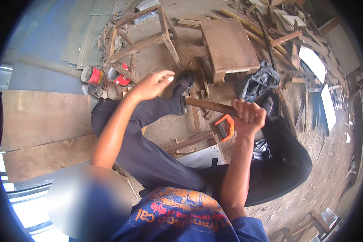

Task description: The person assembles a small wooden frame by hammering nails into joints and attaching a flat panel. They use a hammer and nails to secure the pieces together, then place a white panel onto the frame and fasten it with additional nails.

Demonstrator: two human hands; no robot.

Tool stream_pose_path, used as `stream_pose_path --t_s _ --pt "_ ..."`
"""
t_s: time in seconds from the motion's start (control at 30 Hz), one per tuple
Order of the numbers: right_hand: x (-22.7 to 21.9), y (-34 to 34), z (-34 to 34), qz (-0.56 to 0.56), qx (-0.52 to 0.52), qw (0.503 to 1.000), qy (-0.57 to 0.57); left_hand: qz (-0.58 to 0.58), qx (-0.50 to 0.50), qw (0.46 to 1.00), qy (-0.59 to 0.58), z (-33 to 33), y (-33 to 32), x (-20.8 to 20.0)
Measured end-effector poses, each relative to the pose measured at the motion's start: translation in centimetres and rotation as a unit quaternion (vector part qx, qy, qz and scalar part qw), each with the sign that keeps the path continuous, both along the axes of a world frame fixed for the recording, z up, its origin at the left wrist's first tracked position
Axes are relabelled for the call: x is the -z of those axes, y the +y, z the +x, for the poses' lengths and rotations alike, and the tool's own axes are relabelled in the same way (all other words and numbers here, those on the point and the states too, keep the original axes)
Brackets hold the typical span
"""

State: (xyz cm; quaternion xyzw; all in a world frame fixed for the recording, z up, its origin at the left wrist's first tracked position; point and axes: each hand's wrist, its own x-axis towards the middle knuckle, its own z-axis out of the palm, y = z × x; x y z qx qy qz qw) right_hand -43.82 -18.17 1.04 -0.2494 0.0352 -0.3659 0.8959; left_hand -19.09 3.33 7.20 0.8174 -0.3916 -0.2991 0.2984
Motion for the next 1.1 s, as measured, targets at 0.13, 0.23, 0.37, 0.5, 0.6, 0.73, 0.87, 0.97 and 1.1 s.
stream_pose_path --t_s 0.13,0.23,0.37,0.5,0.6,0.73,0.87,0.97,1.1 --pt "-0.3 -0.9 -0.1 0.022 -0.027 0.997 -0.066 -0.132 -0.001 0.981 0.140 -1.6 0.5 3.7" --pt "0.1 -1.1 -0.2 0.050 -0.047 0.995 -0.077 -0.142 0.011 0.980 0.138 -1.3 0.5 4.7" --pt "-0.8 -1.3 -0.4 0.019 -0.138 0.990 -0.031 -0.080 0.085 0.988 0.104 -1.5 0.0 5.8" --pt "-3.5 -0.7 0.5 -0.113 -0.182 0.974 0.069 -0.069 0.144 0.987 0.026 -2.6 -1.8 7.1" --pt "-4.9 0.2 0.9 -0.210 -0.180 0.953 0.123 -0.152 0.003 0.969 0.194 -3.1 -3.6 10.9" --pt "-3.1 -0.1 -1.0 -0.290 -0.152 0.914 0.241 -0.163 -0.156 0.952 0.205 -4.4 -4.9 16.1" --pt "0.2 -1.1 -1.8 -0.295 -0.049 0.808 0.508 -0.107 -0.108 0.933 0.326 -9.5 -2.1 22.3" --pt "3.0 -1.2 -2.0 -0.268 -0.010 0.703 0.658 0.003 -0.159 0.884 0.439 -12.7 -0.4 23.8" --pt "6.7 -0.5 -4.1 -0.247 -0.014 0.665 0.705 0.081 -0.197 0.856 0.472 -14.8 -0.6 25.3"
